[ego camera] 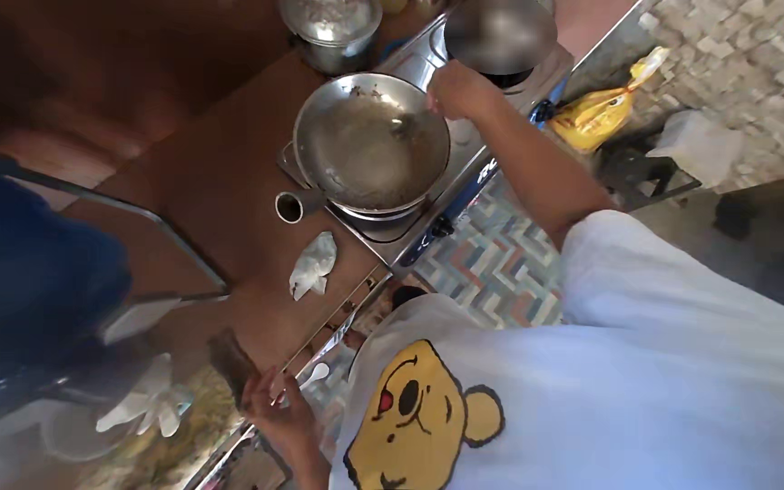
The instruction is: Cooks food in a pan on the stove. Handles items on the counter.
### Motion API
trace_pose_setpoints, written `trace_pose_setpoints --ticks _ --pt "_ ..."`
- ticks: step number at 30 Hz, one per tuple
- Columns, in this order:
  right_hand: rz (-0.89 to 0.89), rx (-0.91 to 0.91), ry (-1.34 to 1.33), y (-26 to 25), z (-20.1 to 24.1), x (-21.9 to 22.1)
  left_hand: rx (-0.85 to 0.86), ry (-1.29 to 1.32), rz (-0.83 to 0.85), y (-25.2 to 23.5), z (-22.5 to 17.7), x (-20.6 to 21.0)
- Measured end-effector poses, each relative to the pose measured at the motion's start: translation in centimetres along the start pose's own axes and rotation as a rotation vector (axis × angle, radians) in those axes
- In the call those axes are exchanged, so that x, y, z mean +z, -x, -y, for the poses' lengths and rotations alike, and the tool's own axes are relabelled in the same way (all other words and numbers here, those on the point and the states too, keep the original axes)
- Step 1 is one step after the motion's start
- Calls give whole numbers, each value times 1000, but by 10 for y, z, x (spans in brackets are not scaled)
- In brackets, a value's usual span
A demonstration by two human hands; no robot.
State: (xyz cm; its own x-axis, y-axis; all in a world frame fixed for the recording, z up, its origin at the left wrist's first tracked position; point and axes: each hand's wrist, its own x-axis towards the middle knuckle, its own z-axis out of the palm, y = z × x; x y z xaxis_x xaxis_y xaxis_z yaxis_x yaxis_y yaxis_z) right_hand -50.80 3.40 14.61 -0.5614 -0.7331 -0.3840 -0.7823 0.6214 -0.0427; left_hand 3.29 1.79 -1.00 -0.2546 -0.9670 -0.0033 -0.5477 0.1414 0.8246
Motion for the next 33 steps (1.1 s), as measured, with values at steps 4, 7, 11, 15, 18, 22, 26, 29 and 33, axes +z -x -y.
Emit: trace_pose_setpoints --ticks 4,7,11,15,18,22,26,29,33 --pt "50 -153 -114 -4 31 15 16 -10 5 -3 -2 -9" --pt "138 -114 -24 28 23 2 -7 5 -32 -3 -5 -16" --pt "15 71 -34 27 19 -1 32 -17 -29 -2 4 -17" --pt "58 -124 -192 26 33 13 20 -16 -17 -3 -8 -19" --pt "15 -149 -138 72 12 6 10 16 -8 -1 -5 -16" --pt "-360 86 -242 121 -8 -5 52 19 97 -12 -9 -1" --pt "-397 131 -231 130 1 26 145 -28 230 -33 -32 21" --pt "-270 14 -223 137 17 37 256 -50 321 -48 -59 39" --pt "-107 -12 -212 128 36 50 330 -6 298 -53 -71 51"
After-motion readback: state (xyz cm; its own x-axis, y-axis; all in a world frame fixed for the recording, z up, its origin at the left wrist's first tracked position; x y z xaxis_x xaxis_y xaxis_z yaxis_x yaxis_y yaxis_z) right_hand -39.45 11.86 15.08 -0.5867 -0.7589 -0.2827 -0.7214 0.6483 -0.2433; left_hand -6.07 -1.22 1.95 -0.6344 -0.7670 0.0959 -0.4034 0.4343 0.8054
